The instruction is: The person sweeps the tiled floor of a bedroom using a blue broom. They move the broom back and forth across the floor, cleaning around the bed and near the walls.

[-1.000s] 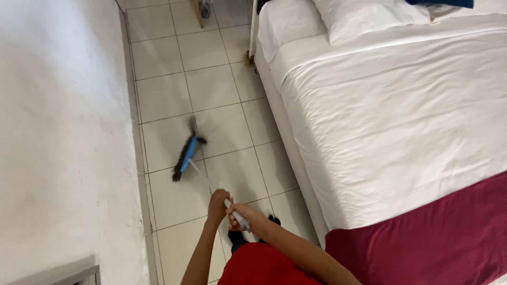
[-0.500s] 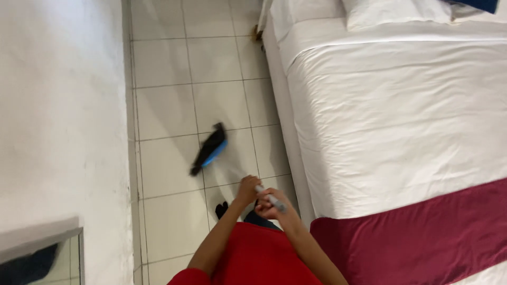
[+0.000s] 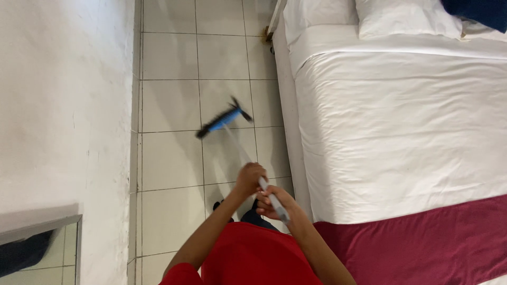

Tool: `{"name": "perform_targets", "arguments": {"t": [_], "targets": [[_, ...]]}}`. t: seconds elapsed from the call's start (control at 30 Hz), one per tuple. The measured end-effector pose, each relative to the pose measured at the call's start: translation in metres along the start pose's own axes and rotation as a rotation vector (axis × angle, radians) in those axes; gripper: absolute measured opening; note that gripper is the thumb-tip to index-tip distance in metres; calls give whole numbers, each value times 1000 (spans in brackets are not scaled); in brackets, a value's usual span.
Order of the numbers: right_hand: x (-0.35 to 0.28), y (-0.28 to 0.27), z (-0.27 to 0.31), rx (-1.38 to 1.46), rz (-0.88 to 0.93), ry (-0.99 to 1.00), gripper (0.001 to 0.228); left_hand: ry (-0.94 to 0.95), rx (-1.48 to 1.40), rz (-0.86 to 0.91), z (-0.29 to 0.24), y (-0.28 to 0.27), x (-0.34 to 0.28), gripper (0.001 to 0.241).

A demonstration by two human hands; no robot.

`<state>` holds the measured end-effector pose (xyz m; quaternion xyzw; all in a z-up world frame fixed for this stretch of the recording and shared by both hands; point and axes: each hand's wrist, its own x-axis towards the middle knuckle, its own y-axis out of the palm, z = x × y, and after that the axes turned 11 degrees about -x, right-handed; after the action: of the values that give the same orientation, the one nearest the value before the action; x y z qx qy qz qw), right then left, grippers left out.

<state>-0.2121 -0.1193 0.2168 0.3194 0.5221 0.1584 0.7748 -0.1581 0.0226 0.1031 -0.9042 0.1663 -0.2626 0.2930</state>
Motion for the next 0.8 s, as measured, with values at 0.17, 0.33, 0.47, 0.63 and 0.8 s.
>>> {"name": "perform_targets", "arguments": {"t": [0.17, 0.33, 0.47, 0.63, 0.8], "targets": [[90, 3, -30, -89, -123, 135, 24, -221, 132, 46, 38, -71, -45, 16], [153, -23, -84, -312, -201, 292, 32, -358, 233, -6, 110, -28, -152, 21], [153, -61, -106, -294, -209, 386, 24, -446, 69, 53, 104, 16, -193, 21], [115, -104, -99, -53, -295, 336, 16, -392, 50, -66, 74, 54, -168, 24], [37, -85, -69, 250, -289, 141, 10, -257, -171, -3, 47, 92, -106, 25]]}}
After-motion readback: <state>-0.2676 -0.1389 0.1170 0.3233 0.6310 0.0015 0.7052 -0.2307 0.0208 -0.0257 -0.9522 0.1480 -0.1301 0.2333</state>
